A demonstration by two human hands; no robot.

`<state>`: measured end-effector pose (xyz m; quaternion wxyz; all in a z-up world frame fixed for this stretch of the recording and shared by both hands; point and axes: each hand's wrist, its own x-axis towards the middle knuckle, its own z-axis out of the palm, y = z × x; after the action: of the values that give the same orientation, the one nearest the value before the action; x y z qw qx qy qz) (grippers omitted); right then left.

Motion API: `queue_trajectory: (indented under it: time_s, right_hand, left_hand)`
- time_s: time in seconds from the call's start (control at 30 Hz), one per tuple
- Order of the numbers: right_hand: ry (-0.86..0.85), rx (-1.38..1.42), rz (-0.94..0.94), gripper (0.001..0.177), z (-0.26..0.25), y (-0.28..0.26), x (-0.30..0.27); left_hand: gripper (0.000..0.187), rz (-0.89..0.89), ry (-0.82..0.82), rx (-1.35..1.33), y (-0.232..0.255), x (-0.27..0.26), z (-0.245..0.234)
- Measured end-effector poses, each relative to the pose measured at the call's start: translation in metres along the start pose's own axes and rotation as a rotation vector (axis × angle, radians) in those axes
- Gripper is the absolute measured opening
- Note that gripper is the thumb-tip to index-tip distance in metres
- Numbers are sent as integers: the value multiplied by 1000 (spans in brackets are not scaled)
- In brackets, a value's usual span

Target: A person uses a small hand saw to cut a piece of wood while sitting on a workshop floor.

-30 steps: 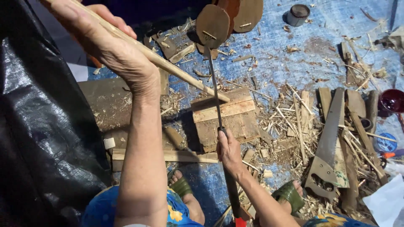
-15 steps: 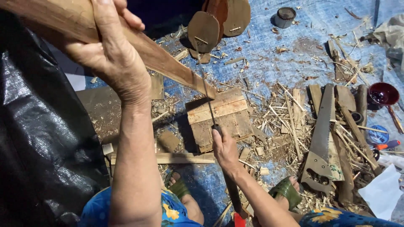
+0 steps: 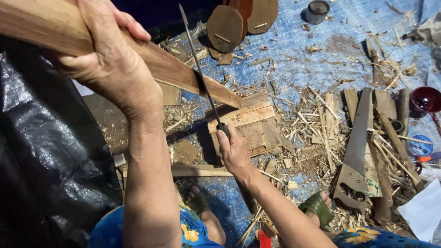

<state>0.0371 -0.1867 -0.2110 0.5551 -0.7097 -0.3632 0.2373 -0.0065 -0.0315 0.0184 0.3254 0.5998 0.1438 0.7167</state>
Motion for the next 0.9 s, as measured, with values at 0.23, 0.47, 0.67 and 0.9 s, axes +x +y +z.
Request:
queue_trajectory:
  time_s: [0.23, 0.47, 0.67, 0.9]
  right_hand:
    - [-80, -78, 190, 44, 4, 45, -30]
    - [-95, -52, 81, 31, 9, 18, -16]
    - [-100, -69, 201, 41, 2, 22, -35]
    - [-127, 7, 113, 37, 7, 39, -40]
  left_hand:
    - [16, -91, 106, -172, -14, 12, -18]
    - [13, -80, 40, -170, -22, 6, -26]
    - [20, -117, 151, -115, -9, 12, -24]
    - [21, -151, 119, -146, -6, 7, -28]
